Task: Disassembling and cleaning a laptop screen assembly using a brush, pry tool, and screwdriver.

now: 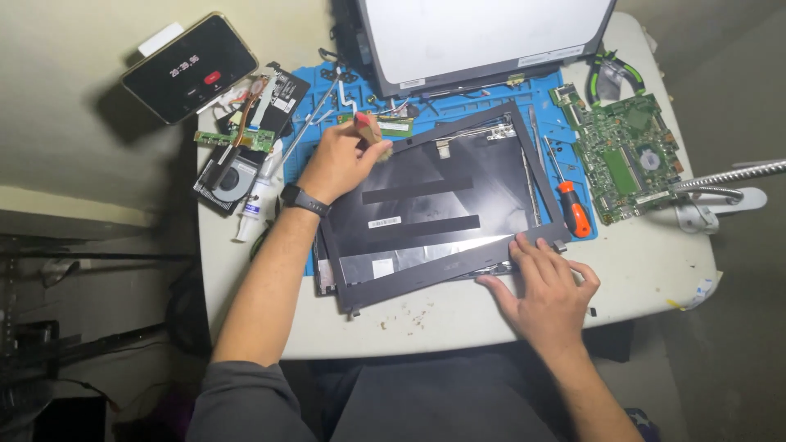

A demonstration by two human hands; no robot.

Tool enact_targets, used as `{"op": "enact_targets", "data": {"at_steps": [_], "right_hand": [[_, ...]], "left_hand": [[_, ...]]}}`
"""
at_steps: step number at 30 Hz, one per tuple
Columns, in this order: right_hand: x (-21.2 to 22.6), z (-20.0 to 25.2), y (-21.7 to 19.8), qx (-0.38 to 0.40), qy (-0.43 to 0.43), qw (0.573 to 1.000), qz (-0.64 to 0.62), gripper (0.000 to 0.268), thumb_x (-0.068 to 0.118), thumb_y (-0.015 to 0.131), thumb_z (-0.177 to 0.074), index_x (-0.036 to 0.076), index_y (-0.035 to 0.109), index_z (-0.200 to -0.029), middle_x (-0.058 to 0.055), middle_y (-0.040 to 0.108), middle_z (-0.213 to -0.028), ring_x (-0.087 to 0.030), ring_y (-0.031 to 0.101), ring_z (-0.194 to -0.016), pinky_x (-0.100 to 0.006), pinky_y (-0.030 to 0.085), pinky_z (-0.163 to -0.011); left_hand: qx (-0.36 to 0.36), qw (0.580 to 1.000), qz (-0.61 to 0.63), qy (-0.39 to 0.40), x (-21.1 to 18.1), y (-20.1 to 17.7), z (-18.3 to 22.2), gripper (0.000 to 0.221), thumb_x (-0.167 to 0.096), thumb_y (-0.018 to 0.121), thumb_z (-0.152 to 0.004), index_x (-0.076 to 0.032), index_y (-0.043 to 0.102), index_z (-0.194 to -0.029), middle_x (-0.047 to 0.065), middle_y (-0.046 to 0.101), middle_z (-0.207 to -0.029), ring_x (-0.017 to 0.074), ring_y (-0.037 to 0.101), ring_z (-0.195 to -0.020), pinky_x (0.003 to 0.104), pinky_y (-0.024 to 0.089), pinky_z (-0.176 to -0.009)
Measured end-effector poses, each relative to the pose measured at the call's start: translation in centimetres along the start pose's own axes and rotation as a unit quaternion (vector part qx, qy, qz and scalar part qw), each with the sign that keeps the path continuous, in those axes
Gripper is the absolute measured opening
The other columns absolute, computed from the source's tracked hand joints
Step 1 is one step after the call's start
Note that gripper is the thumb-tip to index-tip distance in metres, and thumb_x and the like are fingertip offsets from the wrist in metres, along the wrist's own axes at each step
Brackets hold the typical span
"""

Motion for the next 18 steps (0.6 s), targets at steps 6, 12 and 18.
{"op": "enact_targets", "data": {"at_steps": [6, 12, 18], "right_hand": [[-0.2, -0.1, 0.0, 0.017, 0.017, 0.999, -0.028, 0.054, 0.061, 0.074, -0.084, 0.02, 0.074, -0.118, -0.001, 0.075, -0.124, -0.021, 0.066, -0.117, -0.048, 0.031, -0.101], [-0.4, -0.2, 0.1, 0.013, 0.016, 0.999, -0.042, 0.056, 0.062, 0.073, -0.084, 0.019, 0.073, -0.119, -0.002, 0.074, -0.125, -0.023, 0.065, -0.117, -0.049, 0.029, -0.101], [0.2, -0.9, -1.6, -0.08, -0.011, 0.996, 0.034, 0.056, 0.073, 0.068, -0.085, 0.022, 0.077, -0.106, 0.012, 0.076, -0.12, -0.01, 0.068, -0.119, -0.034, 0.028, -0.099]], "left_hand": [[0.009, 0.993, -0.024, 0.112, -4.4, 4.2, -4.8, 0.032, -0.029, 0.071, -0.098, -0.005, 0.066, -0.078, 0.013, 0.07, -0.076, 0.0332, 0.073, -0.079, 0.039, 0.061, -0.069], [0.044, 0.993, -0.04, 0.1, -6.1, 9.0, -9.1, 0.029, -0.03, 0.07, -0.097, -0.003, 0.07, -0.087, 0.012, 0.07, -0.077, 0.0284, 0.074, -0.077, 0.034, 0.061, -0.069], [0.156, 0.988, -0.015, -0.003, -6.3, 11.8, -12.4, 0.032, -0.033, 0.063, -0.104, -0.014, 0.051, -0.082, 0.005, 0.062, -0.079, 0.0213, 0.057, -0.069, 0.034, 0.047, -0.062]]}}
Point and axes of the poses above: each hand's wrist, its own z-axis away from the middle knuckle, its own y-axis out of the palm, x = y × z, the point moved 6 cm from there along -z, towards the middle knuckle
